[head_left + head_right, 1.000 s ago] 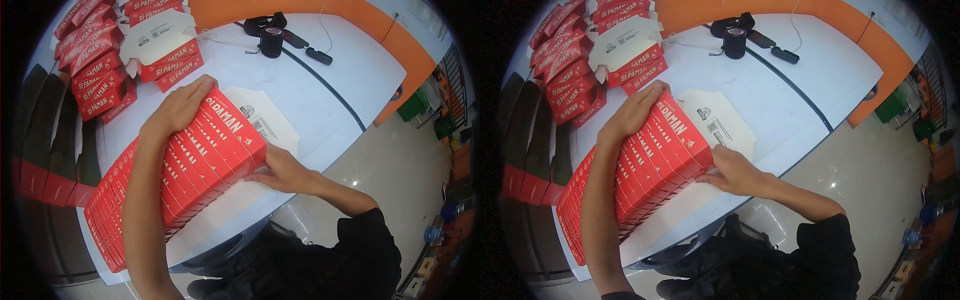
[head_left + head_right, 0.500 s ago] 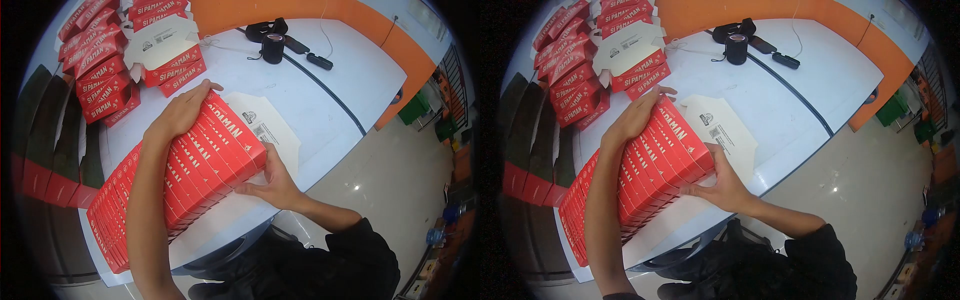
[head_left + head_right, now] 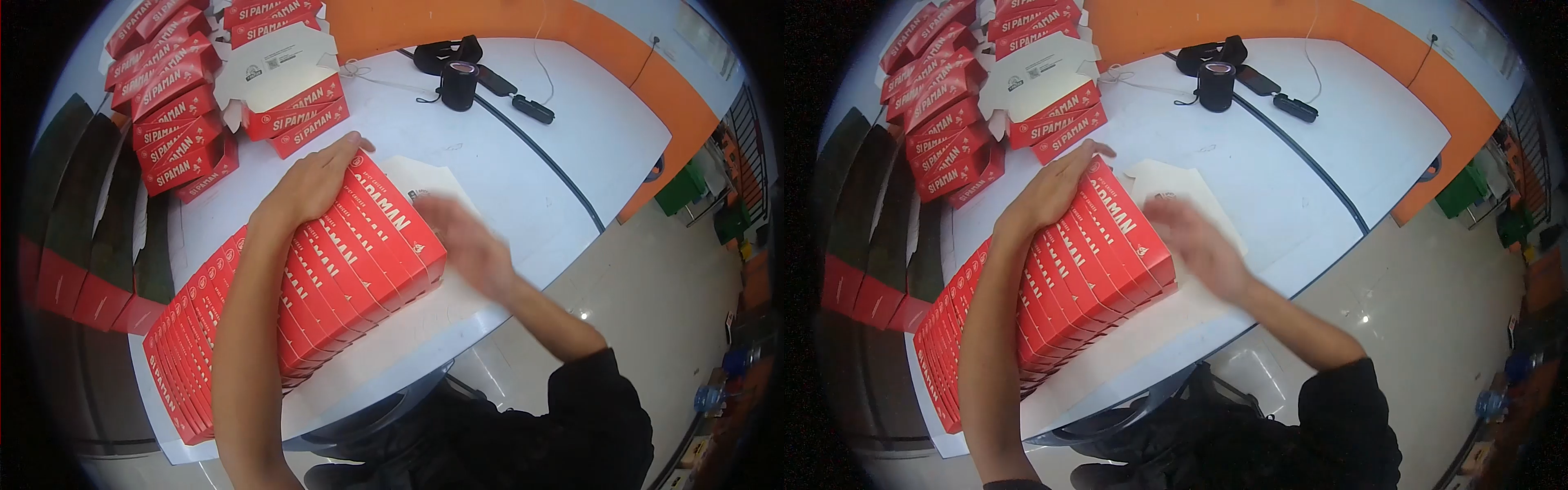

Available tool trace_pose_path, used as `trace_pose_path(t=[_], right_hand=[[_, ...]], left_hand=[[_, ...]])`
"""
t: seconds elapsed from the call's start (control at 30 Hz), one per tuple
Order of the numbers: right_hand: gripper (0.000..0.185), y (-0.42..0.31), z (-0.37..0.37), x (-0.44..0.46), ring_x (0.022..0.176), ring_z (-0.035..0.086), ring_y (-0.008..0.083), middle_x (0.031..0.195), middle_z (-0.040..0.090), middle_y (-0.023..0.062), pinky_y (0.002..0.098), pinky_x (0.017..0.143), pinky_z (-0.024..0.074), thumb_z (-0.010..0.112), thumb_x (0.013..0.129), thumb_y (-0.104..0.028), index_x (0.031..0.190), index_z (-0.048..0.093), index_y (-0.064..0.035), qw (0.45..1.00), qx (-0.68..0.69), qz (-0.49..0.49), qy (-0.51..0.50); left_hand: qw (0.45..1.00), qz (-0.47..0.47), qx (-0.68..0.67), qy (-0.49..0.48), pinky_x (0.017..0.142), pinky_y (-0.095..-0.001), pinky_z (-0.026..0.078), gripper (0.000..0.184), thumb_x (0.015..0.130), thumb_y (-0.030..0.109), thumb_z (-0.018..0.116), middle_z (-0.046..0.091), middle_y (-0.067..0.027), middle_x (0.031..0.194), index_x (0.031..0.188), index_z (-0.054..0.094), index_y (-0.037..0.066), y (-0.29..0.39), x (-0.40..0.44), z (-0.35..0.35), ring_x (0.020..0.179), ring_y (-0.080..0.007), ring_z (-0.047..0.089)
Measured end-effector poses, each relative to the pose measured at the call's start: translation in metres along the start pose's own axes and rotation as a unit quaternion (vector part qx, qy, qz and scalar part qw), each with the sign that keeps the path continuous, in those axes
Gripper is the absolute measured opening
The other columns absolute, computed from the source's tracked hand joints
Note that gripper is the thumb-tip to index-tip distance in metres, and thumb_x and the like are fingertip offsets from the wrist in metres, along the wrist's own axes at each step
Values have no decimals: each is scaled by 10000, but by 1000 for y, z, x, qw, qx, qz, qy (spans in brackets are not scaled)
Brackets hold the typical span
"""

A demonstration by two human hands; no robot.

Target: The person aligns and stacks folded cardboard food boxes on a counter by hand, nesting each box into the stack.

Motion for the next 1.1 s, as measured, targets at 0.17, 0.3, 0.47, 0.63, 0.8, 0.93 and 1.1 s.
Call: trace_pose_path(t=[0.17, 0.3, 0.47, 0.63, 0.8, 0.93, 1.1], right_hand=[[711, 34, -31, 109, 1463, 407, 260, 1536, 482, 155, 423, 1240, 288, 350, 1092, -585, 1525, 424, -26, 993, 45, 78, 71], [678, 65, 12, 137, 1375, 501, 223, 1473, 528, 131, 386, 1176, 397, 306, 1110, -590, 1471, 472, -40, 980, 144, 132, -38], [633, 67, 11, 150, 1234, 596, 180, 1325, 606, 97, 362, 1091, 486, 297, 1115, -580, 1388, 525, -56, 995, 64, 49, -53], [616, 57, 14, 140, 1096, 646, 138, 1157, 651, 59, 343, 1031, 534, 268, 1116, -585, 1306, 563, -78, 990, 78, 114, 3], [623, 64, 16, 139, 1121, 632, 129, 1177, 640, 43, 332, 1054, 522, 224, 1120, -583, 1340, 540, -94, 982, 107, 152, 9], [696, 57, 28, 139, 1316, 545, 182, 1404, 558, 86, 350, 1155, 439, 179, 1117, -593, 1530, 391, -75, 983, 106, 141, -41], [760, 55, 29, 146, 1537, 306, 280, 1660, 308, 167, 377, 1277, 243, 120, 1119, -578, 1657, 136, -42, 990, -37, -2, -139]], left_hand=[[990, -66, -115, 44, 1088, -395, 428, 784, 1084, 602, 158, 708, -244, 1233, 1359, 648, 55, -6, 3, -7, 1155, -337, 670], [991, -68, -93, 68, 1078, -403, 436, 816, 1084, 602, 180, 729, -264, 1156, 1348, 654, -7, -10, 1, -18, 1098, -345, 691], [998, -16, -15, 62, 1019, -425, 481, 637, 1105, 442, 259, 719, -287, 1148, 1381, 617, -7, -9, 7, -18, 1063, -397, 686], [989, 25, 148, -16, 923, -464, 525, 431, 1075, 230, 375, 723, -248, 1068, 1368, 609, 18, -2, 8, -6, 1015, -417, 676], [994, 0, 106, -35, 911, -475, 518, 410, 1064, 223, 393, 691, -262, 1068, 1356, 614, 39, -2, 6, -3, 1030, -404, 665], [998, -15, 57, -31, 926, -480, 504, 419, 1072, 232, 369, 679, -270, 1106, 1376, 602, 64, -2, 4, -3, 1067, -406, 650], [998, 32, 35, 33, 825, -345, 515, 658, 1094, 500, 409, 742, -157, 866, 1012, 715, -77, -20, 10, -6, 790, -229, 709]])
Point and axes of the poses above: each hand's wrist, its own x-axis towards the middle knuckle, its own z-axis out of the palm, y = z × x, the point moved 7 cm from there along x, towards the middle knuckle
